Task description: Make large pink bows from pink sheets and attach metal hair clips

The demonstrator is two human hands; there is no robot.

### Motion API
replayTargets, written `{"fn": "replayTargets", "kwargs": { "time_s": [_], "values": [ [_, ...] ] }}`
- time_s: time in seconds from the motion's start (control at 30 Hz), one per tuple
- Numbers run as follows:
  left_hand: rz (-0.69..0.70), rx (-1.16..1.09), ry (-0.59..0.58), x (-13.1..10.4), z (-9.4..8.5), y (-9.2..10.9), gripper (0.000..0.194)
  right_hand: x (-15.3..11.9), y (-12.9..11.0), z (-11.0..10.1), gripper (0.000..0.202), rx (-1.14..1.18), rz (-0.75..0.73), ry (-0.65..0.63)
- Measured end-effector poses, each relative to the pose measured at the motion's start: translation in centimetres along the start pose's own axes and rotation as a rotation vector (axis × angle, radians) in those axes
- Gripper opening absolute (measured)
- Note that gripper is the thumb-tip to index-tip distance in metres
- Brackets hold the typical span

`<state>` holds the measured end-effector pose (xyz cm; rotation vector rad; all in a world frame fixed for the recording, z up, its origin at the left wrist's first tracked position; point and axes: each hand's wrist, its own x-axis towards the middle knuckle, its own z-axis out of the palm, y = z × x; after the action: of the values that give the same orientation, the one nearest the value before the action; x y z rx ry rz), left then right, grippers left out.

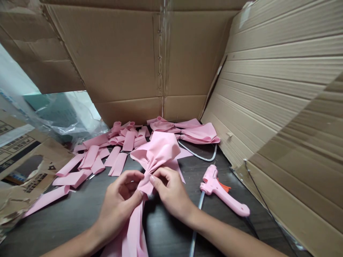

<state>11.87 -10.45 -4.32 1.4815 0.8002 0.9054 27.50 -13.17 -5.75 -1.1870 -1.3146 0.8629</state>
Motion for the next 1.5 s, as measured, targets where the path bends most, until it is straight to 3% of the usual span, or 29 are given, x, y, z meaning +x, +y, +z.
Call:
{"fn": "replayTargets", "kwargs": {
  "time_s": [0.1,0.23,0.37,0.6,0.77,0.97,1.23,1.5],
  "values": [
    [-0.08,-0.119,-0.021,0.3,-0.2,0.6,0.022,-0.3,-0.2,0.0,0.026,-0.145,-0.098,0.033],
    [-0.212,-0.186,0.037,0.6,-0.4,0.9,0.026,-0.7,-0.4,0.0,0.023,-0.273,-0.25,-0.011],
    [-0.404,-0.303,-0.06,0.6,-0.4,0.9,0.029,-0.8,0.1,0.1,0.021,-0.331,-0.316,-0.048],
    [-0.354,-0.273,-0.075,0.5,-0.9,0.9,0.025,-0.8,0.4,0.4,0.018,-0.197,-0.062,-0.037],
    [-0.307,-0.243,-0.096,0.7,-1.0,0.7,0.022,-0.9,-0.1,0.4,0.027,-0.138,-0.017,-0.061],
    [-0.272,-0.378,-0.192,0.7,-0.6,0.7,0.023,-0.6,0.5,0.5,0.038,0.171,0.26,-0.104],
    [-0.25,-0.543,-0.302,1.0,-0.5,0.6,0.019,-0.3,-0.3,0.3,0.04,0.308,0.335,-0.098],
    [-0.38,-0.569,-0.227,1.3,-0.8,0.4,0.026,-0.2,-0.6,-0.4,0.04,0.138,0.277,-0.12]
  ]
}}
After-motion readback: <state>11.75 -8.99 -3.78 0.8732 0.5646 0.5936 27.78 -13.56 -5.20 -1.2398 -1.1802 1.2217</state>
